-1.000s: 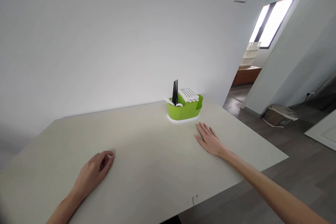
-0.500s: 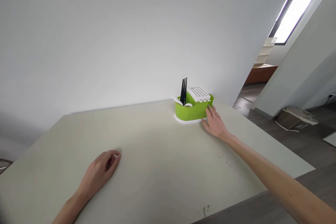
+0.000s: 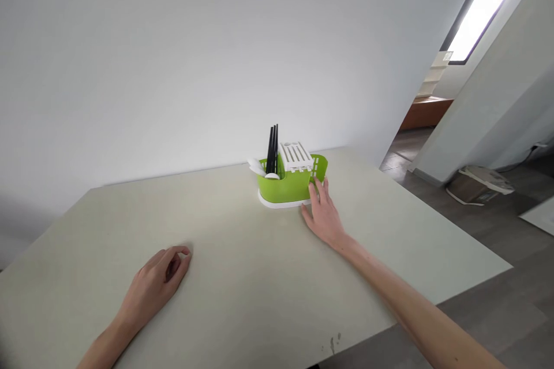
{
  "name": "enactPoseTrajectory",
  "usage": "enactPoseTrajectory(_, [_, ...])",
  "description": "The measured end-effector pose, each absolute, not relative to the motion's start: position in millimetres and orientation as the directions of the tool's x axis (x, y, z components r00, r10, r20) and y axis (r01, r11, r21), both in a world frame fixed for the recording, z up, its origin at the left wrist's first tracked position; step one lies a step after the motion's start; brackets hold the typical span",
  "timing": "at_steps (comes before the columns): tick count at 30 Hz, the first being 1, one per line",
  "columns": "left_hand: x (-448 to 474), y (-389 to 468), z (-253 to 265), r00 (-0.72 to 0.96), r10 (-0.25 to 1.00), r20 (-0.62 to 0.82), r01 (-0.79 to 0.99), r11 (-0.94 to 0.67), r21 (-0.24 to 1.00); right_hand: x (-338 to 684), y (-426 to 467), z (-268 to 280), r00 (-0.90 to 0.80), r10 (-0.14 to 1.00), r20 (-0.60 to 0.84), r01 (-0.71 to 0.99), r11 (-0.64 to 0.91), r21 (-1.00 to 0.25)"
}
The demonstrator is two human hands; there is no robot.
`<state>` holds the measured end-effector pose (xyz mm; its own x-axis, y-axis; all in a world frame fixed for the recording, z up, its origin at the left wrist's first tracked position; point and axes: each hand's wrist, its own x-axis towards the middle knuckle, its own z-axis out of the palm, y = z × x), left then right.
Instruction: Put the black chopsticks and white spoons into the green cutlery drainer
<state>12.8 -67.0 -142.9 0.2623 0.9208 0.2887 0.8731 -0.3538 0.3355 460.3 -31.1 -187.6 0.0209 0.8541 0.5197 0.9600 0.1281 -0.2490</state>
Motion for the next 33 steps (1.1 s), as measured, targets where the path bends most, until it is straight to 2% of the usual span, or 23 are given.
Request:
enactPoseTrajectory(7, [47, -76, -126, 0.255, 0.924, 0.286, 0.878, -0.345, 0.331, 432, -39, -178, -0.041, 0.806, 0.590, 0.928, 0.250, -0.277])
enactPoseTrajectory(18, [82, -85, -113, 0.212, 0.936, 0.283, 0.866, -0.314, 0.389, 403, -59, -166, -0.026, 0.772, 0.635, 0.874, 0.326, -0.361])
enactPoseTrajectory(22, [88, -86, -106, 0.114, 0.948, 0.296, 0.841, -0.251, 0.480, 403, -62, -167, -0.026, 0.770, 0.637, 0.856, 0.346, -0.383])
enactPoseTrajectory(25, [97, -83, -86, -0.094, 0.906, 0.412, 0.788, -0.186, 0.587, 406, -63, -167, -0.033, 0.778, 0.628, 0.844, 0.358, -0.399])
enactPoseTrajectory(28, [116, -72, -47, -0.234, 0.834, 0.500, 0.687, -0.223, 0.692, 407, -63, -166, -0.042, 0.781, 0.623, 0.825, 0.379, -0.420])
enactPoseTrajectory(33, [169, -29, 18, -0.131, 0.844, 0.521, 0.527, -0.386, 0.758, 407, -63, -165, -0.033, 0.769, 0.638, 0.798, 0.404, -0.446])
